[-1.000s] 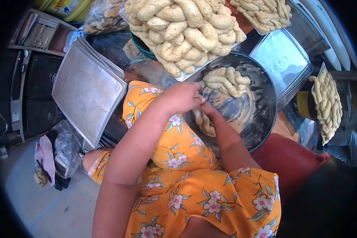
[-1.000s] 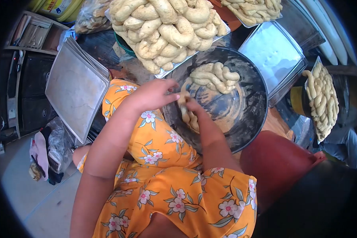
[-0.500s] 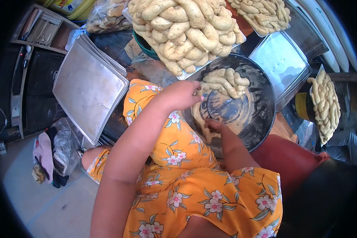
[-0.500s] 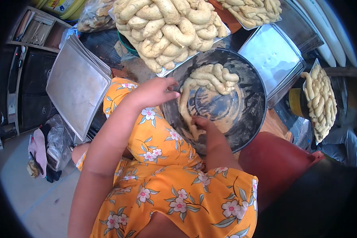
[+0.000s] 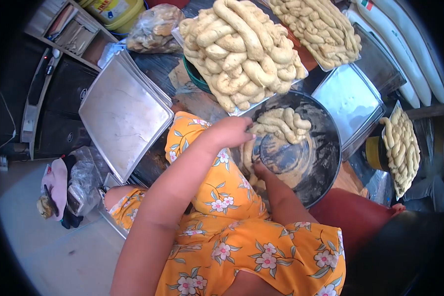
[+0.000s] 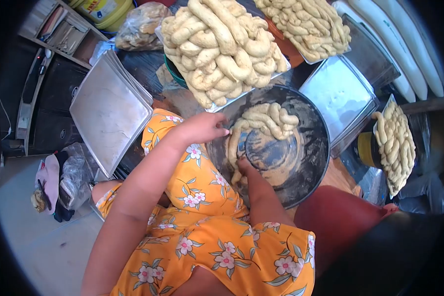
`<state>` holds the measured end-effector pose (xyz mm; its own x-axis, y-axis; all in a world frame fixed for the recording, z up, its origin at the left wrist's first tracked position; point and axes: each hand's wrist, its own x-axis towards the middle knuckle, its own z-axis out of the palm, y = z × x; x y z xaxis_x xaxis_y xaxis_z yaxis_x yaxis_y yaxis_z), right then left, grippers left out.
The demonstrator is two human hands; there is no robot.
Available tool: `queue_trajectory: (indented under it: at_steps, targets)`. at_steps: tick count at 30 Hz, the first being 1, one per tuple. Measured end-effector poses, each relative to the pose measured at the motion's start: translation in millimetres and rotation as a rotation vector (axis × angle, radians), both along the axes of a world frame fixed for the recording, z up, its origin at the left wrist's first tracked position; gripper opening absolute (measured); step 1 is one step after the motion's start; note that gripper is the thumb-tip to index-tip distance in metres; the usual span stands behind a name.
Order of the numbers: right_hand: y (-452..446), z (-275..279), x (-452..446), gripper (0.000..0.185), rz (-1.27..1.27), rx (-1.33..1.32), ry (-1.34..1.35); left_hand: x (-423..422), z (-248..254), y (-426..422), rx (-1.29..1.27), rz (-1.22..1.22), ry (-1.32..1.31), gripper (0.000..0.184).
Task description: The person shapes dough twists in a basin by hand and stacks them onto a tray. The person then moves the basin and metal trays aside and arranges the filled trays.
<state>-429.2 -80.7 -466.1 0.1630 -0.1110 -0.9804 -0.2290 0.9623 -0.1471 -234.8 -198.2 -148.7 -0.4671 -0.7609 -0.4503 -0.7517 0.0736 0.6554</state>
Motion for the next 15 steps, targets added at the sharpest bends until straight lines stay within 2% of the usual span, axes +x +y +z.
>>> queue_trajectory:
  at_steps: [3, 5, 9, 10, 12, 14, 15]
  targets:
    - [20, 17, 16, 0.061, 0.193, -0.098, -0.026, -1, 7, 1, -0.02, 0.004, -0.044, 0.044]
    - [10, 67, 18, 0.073, 0.37, -0.28, -0.076, 0, -4, 2, -0.053, -0.041, -0.063, 0.049]
    - [-41, 192, 1, 0.059, 0.708, -0.948, -0.194, -11, 5, 10, -0.025, -0.272, -0.22, 0.066]
    - [-51, 223, -8, 0.054, 0.747, -1.132, -0.255, -16, 4, 14, -0.05, -0.283, -0.124, 0.066]
    - [-63, 326, -18, 0.055, 0.747, -1.09, -0.269, -26, -2, 23, -0.092, -0.311, 0.064, 0.066]
    - [-67, 368, -36, 0.056, 0.784, -1.562, -0.164, -41, 19, 25, -0.102, -0.164, 0.59, 0.06]
    - [-67, 386, -41, 0.057, 0.441, -1.556, -0.241, -49, 34, 23, -0.108, -0.09, 0.85, 0.058]
